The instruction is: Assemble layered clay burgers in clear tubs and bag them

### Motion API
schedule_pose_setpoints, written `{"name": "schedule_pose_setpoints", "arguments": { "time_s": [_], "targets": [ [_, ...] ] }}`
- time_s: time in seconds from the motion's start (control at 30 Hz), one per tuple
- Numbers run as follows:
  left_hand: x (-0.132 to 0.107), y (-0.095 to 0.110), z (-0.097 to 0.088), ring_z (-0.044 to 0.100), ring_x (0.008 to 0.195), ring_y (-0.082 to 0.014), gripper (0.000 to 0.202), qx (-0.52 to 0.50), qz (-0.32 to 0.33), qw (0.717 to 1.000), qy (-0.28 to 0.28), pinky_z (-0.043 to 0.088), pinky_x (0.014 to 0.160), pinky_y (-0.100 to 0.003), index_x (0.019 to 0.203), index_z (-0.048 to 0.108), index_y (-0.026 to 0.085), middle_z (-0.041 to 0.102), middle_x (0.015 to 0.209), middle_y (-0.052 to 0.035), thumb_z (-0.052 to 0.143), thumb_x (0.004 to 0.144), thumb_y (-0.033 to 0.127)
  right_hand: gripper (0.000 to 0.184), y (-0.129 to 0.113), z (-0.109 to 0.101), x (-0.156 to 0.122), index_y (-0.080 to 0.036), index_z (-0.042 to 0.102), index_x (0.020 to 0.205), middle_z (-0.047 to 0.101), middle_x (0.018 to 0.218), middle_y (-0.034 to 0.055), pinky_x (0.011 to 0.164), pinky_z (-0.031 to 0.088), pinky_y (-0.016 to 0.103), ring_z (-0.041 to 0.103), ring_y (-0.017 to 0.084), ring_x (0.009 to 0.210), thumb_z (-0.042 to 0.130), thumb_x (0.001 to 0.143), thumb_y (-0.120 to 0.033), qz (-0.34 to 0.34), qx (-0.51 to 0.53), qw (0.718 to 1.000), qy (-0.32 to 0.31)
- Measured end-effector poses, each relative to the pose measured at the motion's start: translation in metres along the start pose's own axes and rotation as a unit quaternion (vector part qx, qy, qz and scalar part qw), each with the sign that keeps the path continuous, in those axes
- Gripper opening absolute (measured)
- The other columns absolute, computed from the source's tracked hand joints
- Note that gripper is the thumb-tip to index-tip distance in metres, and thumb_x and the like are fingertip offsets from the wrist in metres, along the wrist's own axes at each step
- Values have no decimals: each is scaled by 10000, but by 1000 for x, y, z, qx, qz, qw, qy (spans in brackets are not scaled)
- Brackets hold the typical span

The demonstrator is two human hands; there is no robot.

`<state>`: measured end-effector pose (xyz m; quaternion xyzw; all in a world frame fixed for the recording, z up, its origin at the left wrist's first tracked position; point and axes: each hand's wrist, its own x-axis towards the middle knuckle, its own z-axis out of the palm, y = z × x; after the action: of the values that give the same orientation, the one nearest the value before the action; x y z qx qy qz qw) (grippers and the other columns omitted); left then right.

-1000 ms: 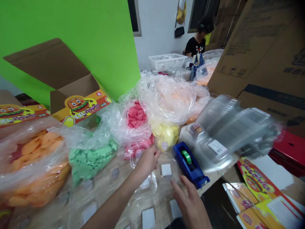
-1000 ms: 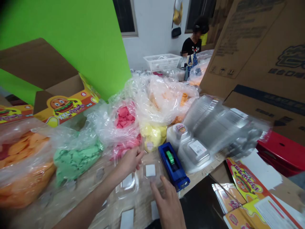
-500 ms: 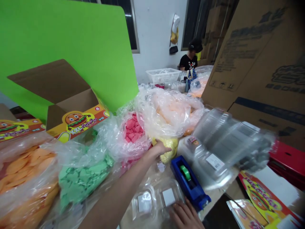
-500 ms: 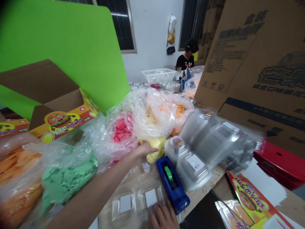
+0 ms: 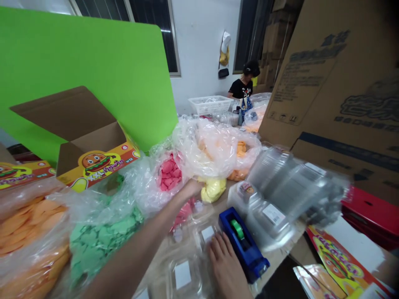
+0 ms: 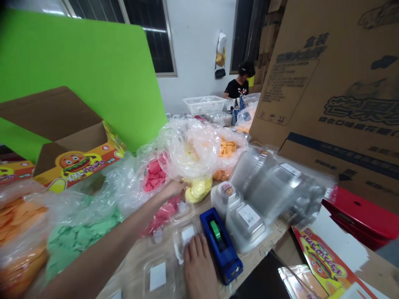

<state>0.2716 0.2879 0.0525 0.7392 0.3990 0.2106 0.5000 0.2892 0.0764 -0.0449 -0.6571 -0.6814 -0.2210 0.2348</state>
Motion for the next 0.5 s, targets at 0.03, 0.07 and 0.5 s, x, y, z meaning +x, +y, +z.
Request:
{"name": "schedule_pose_setpoints", "arguments": {
  "time_s": [0.03,0.07,0.5],
  "targets": [
    [-9,5,-8,583,805,-170,152,37,27,999,9,471,770,-378,884,593,114,608,875,-45,559,805,240,229,4,-6,0,-123,657,873,686,897,115,815,457,380,625,239,870,442,796,-110,-8,4,1000,7],
    [-18,11,-15,581,818,-183,120,71,58,996,19,450,806,-394,848,604,118,613,857,-49,560,795,216,233,9,-16,2,-161,652,905,686,925,87,809,468,358,622,221,889,440,813,-139,-23,11,1000,14],
    [-8,49,-14,578,929,-312,192,423,92,901,-8,400,837,-411,724,663,137,673,782,-143,603,745,318,524,154,-95,260,-83,523,1155,563,1134,181,867,428,415,535,274,1052,440,840,-495,261,42,942,-207]
  ]
}}
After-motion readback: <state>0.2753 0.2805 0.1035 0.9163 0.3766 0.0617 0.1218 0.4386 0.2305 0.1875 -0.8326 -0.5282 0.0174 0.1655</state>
